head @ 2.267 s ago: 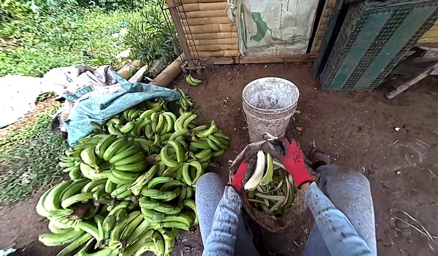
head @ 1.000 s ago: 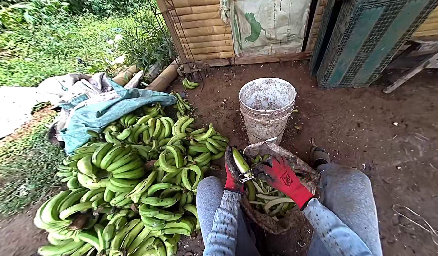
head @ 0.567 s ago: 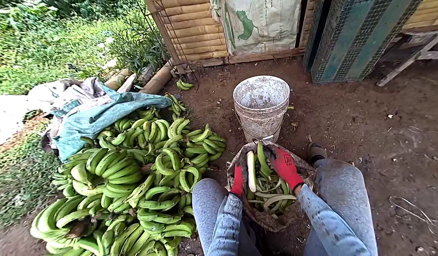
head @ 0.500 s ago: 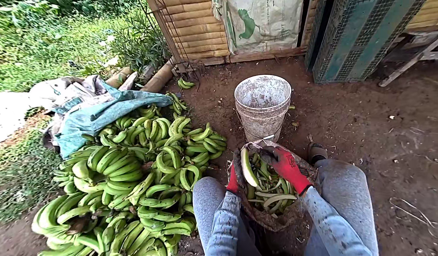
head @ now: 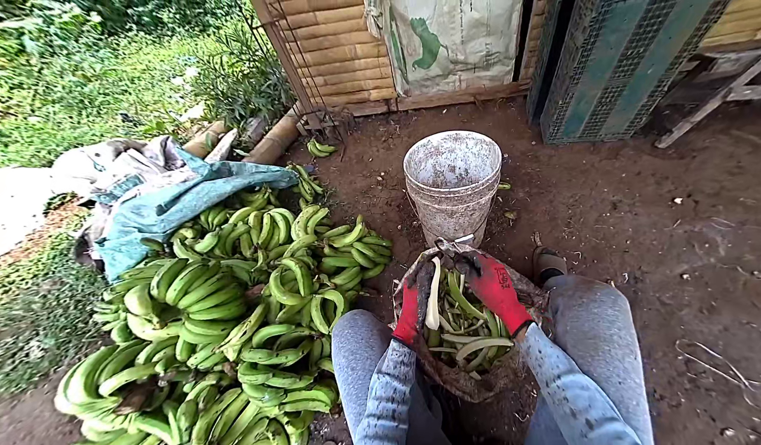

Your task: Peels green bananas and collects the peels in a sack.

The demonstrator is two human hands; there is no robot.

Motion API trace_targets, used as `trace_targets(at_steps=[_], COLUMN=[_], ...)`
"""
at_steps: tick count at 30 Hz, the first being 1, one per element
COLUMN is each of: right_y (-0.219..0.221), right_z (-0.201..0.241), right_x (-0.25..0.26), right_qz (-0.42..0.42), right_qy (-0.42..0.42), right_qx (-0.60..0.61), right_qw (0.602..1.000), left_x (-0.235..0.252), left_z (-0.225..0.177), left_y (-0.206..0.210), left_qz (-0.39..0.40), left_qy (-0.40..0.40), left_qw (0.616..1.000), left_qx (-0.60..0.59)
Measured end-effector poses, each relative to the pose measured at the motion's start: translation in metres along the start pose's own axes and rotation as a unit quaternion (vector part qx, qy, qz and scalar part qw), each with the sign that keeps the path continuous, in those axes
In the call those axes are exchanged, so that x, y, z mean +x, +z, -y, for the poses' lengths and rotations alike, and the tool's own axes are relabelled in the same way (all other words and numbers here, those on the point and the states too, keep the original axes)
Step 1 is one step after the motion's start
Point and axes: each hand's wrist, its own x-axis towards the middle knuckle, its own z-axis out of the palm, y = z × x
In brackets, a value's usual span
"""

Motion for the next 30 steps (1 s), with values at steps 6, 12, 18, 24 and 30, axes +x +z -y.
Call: trace_targets(at_steps=[6,12,18,24,30], right_y=[-0.003,-0.008,-0.009,-0.011,-0.019], right_z=[0.000,0.001,0.000,-0.002,0.000], right_x=[-0.002,-0.005,-0.007,-0.007,-0.008], right_qz=[-0.048,-0.070,-0.077,-0.067,-0.054], right_qy=[0.004,-0.011,-0.037,-0.025,-0.015], right_qx=[0.064,0.102,0.094,0.089,0.078], right_qw=[0.997,0.992,0.992,0.993,0.995], left_x=[0.109,0.099,-0.003,-0.005,0.001], left_z=[-0.108,-0.018,0.167,0.159,0.116], left_y=[0.020,0.035,0.021,0.014,0.008], left_qz=[-0.045,-0.009,0.180,0.120,-0.032], left_qy=[0.327,0.116,-0.354,-0.305,-0.249], left_qw=[0.940,0.915,0.711,0.753,0.925], left_qx=[0.088,0.386,0.580,0.571,0.286])
